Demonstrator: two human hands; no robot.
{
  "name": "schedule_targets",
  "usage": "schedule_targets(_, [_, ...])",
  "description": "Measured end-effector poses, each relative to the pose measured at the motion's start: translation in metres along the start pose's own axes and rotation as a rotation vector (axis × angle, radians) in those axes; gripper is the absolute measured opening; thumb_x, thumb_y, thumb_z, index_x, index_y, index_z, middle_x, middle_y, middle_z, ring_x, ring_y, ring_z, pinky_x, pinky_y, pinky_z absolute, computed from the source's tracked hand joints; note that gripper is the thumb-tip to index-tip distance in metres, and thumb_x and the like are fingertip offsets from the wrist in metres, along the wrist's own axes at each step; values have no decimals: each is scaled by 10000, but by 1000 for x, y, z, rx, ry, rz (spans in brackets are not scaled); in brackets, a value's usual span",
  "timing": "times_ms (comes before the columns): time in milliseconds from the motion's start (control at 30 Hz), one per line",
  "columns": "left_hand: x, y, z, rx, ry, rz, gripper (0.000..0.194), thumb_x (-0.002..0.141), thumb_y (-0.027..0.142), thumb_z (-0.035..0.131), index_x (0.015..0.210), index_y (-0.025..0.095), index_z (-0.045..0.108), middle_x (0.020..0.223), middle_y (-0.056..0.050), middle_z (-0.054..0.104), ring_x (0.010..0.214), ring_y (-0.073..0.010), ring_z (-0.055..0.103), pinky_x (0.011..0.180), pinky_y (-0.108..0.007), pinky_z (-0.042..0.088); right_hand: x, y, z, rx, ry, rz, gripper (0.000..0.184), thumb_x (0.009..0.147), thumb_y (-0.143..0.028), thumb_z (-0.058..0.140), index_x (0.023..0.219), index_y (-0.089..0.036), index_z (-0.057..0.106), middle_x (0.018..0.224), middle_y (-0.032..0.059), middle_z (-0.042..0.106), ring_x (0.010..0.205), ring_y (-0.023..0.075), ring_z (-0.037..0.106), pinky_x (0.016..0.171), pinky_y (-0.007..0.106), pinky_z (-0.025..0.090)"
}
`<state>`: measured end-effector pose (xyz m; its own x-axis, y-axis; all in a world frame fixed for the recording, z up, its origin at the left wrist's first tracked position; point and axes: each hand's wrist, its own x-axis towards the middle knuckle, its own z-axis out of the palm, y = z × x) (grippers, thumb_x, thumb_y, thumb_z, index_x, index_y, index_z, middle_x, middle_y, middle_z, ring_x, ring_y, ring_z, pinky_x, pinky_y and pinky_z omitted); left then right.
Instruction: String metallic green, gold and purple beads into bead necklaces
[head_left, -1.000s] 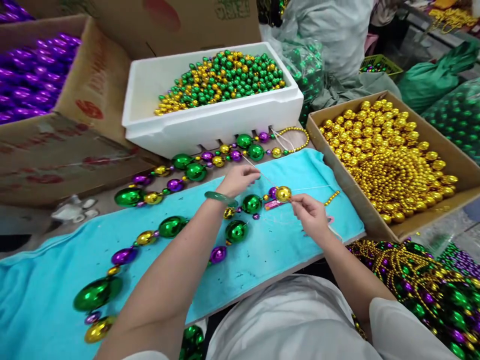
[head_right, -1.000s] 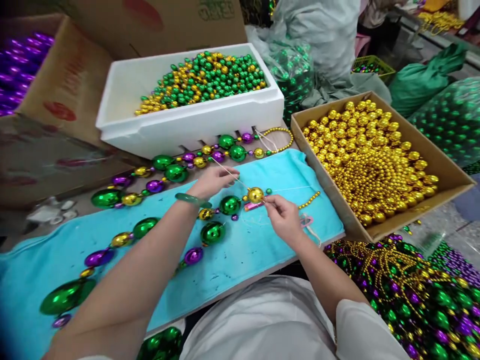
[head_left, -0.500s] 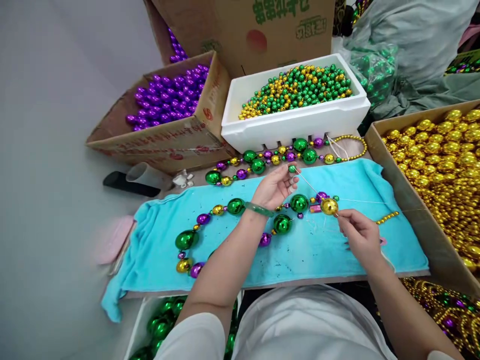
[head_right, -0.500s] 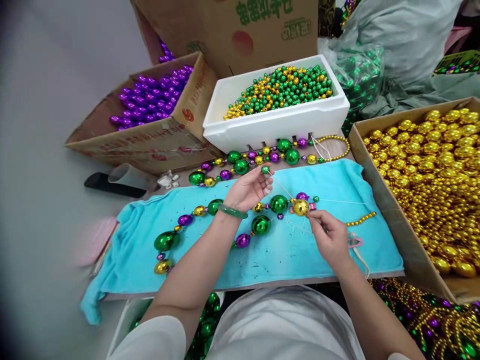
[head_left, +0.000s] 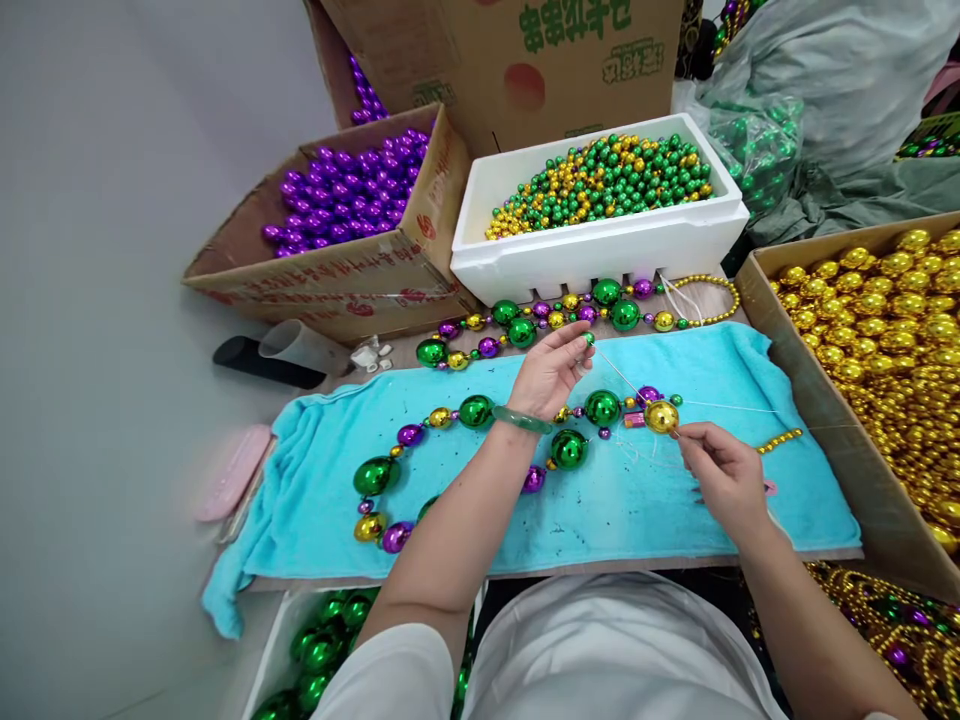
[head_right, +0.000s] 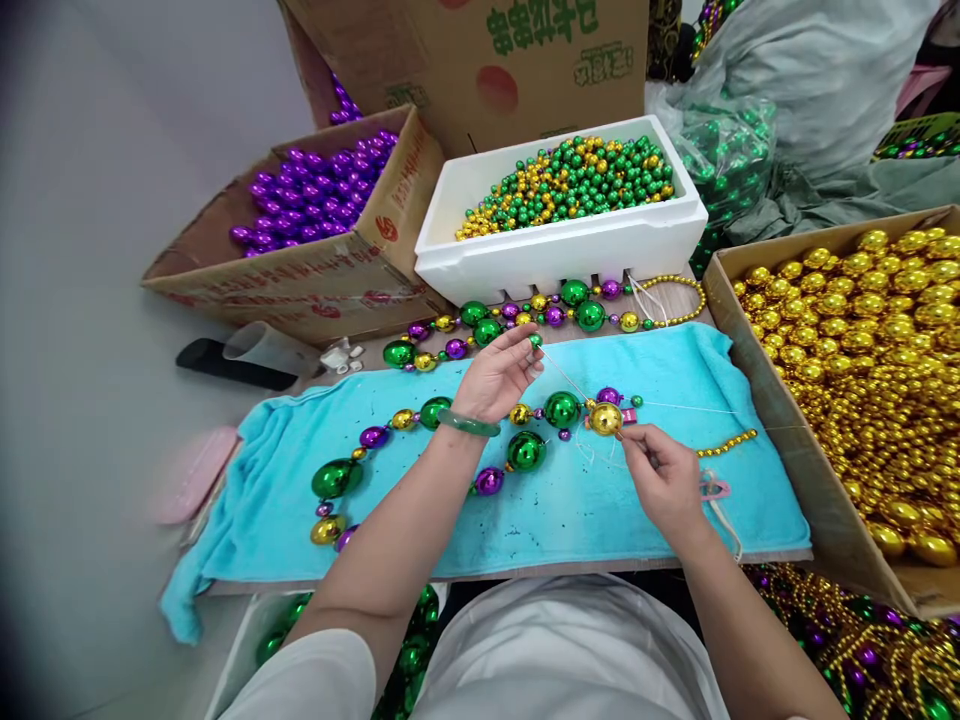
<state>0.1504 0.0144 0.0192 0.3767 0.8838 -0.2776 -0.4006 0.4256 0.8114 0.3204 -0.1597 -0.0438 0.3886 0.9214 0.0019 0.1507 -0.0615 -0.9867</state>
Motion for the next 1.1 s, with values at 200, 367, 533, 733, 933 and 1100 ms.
schedule_targets(200, [-11, -2, 10, 93, -81, 90, 496, 636, 59, 748, 1094, 210, 632, 858, 25, 662, 716, -61, 598, 661, -197, 460, 4, -7, 2, 19, -9, 12, 180, 836, -342, 590, 837, -173, 654, 555, -33, 493, 491, 91, 421, 465, 233, 329])
schedule_targets(367, [-27, -16, 26, 156, -183, -34, 193, 666, 232, 784, 796, 134, 680, 808, -22, 670, 698, -84, 587, 647, -210, 462, 8, -19, 10, 239, -39, 116, 242, 772, -364, 642, 921, -189, 567, 582, -27, 590, 507, 106, 523, 467, 225, 419])
schedule_targets(533, [-38, -20, 34, 406, -187, 25, 198, 716, 325, 748, 800, 147, 733, 846, -54, 704, 757, -125, 601, 673, -226, 458, 6, -23, 12, 290, -80, 153, 284, 737, -419, 658, 853, -193, 532, 557, -28, 588, 460, 96, 494, 413, 212, 378])
schedule_targets(733, [-58, -10, 38, 596, -205, 140, 141, 762, 293, 693, 772, 162, 742, 760, -40, 704, 722, -139, 600, 686, -252, 462, 6, -25, -9, -71, -132, 40, 253, 721, -367, 690, 902, -193, 665, 626, -17, 602, 522, 101, 478, 498, 241, 399])
schedule_targets(933, [-70, -7, 50, 657, -255, 262, 119, 789, 235, 648, 784, 143, 724, 695, -21, 665, 653, -112, 585, 612, -229, 444, 16, -51, -12, 22, -129, -47, 283, 752, -380, 663, 944, -174, 691, 706, 8, 636, 562, 104, 503, 519, 247, 403])
schedule_targets(1100, [-78, -1, 61, 527, -229, 379, 82, 791, 209, 646, 799, 152, 706, 742, -10, 659, 654, -99, 598, 633, -229, 461, 18, -56, 1, 90, -288, -23, 242, 748, -413, 660, 783, -174, 650, 696, 12, 660, 530, 87, 515, 509, 235, 430])
